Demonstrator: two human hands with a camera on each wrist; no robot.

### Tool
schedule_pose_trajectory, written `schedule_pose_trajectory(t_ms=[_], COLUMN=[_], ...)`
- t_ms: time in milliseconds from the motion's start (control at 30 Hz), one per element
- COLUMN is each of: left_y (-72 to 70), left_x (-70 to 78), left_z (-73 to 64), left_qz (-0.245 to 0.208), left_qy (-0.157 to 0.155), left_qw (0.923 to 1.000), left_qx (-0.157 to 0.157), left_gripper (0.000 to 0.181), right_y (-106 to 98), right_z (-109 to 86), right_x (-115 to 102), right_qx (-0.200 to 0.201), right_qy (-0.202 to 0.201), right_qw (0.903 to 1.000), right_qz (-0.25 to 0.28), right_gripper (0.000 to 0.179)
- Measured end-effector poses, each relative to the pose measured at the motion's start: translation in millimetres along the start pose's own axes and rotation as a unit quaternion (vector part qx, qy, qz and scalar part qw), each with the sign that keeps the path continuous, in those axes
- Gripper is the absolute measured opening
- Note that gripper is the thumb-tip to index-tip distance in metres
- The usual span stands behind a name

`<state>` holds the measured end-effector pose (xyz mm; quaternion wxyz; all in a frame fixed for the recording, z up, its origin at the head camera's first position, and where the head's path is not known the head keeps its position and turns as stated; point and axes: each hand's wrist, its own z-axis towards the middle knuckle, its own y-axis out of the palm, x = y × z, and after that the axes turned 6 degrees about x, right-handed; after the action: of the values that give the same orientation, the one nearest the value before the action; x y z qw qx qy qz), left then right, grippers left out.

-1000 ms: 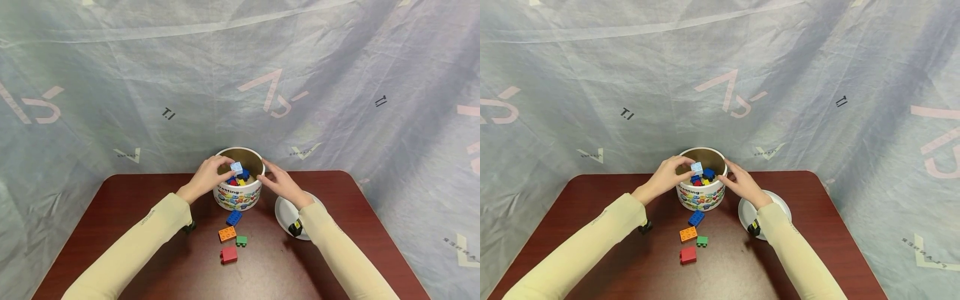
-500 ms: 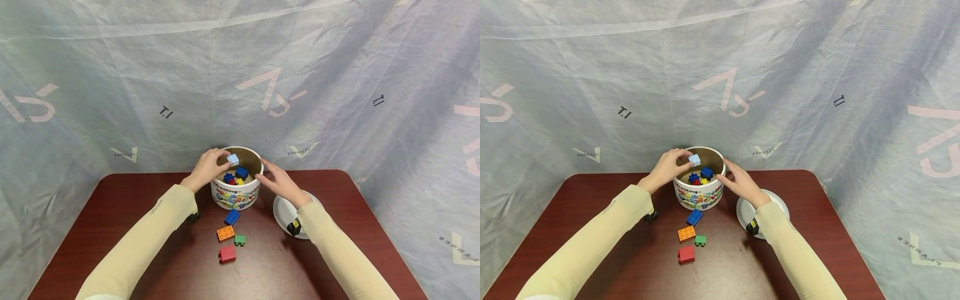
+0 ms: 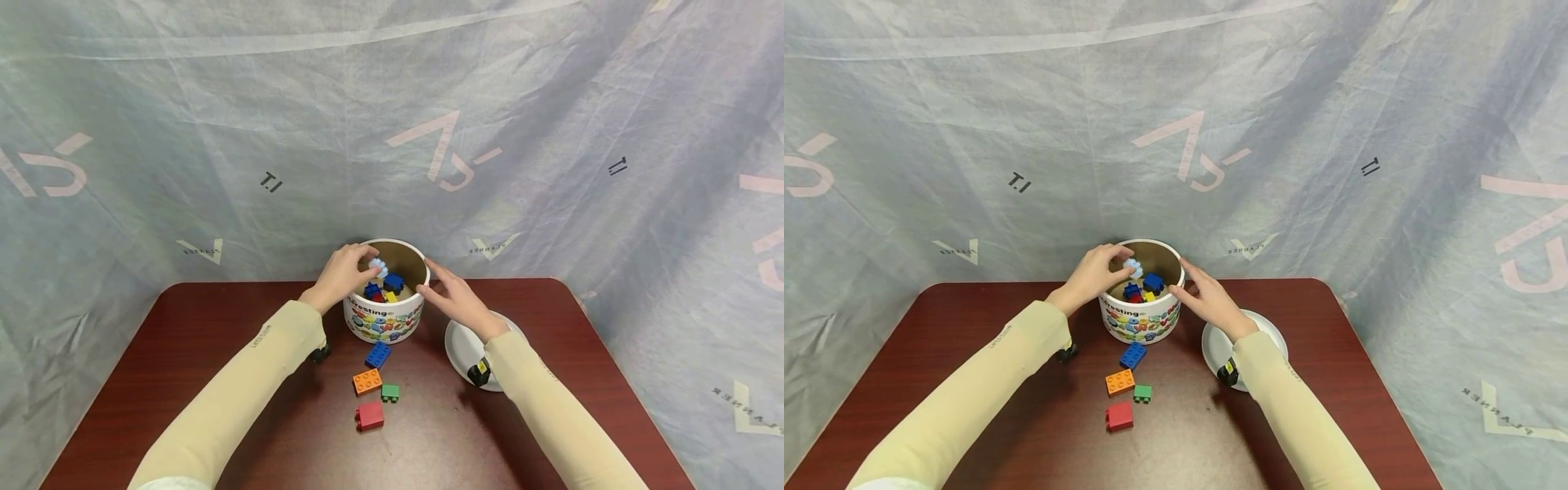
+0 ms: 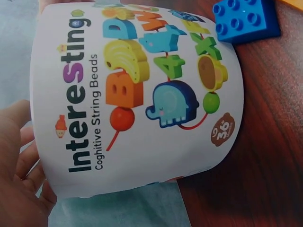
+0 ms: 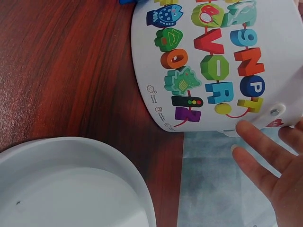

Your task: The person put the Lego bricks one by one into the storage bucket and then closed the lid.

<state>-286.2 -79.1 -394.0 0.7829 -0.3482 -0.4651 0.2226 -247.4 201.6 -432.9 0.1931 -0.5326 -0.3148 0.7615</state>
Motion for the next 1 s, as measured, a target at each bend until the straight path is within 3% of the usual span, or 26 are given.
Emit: schedule_pose_trajectory(t_ms=[500, 767, 1000], left_y=[-2.0, -8.8, -12.6], left_x=[-7.2, -4.1, 0.8], left_z=[-9.2, -24.1, -45.4], left_qz=[-0.014, -0.033, -0.071], left_qy=[0.016, 0.026, 0.045], left_qw=[0.9996, 0.9987, 0.9954], left_qx=[0.017, 0.031, 0.047], left_gripper=[0.035, 0.034, 0.030], right_y=[1, 1, 0], right_z=[-1.0, -1.1, -2.0], right_x=[1, 0, 1], right_qx=[0.003, 0.003, 0.004], right_qy=[-0.005, -0.009, -0.011], right_qw=[1.0000, 1.0000, 0.9999], right_qz=[0.002, -0.001, 0.001], right_gripper=[0.076, 0.076, 0.076])
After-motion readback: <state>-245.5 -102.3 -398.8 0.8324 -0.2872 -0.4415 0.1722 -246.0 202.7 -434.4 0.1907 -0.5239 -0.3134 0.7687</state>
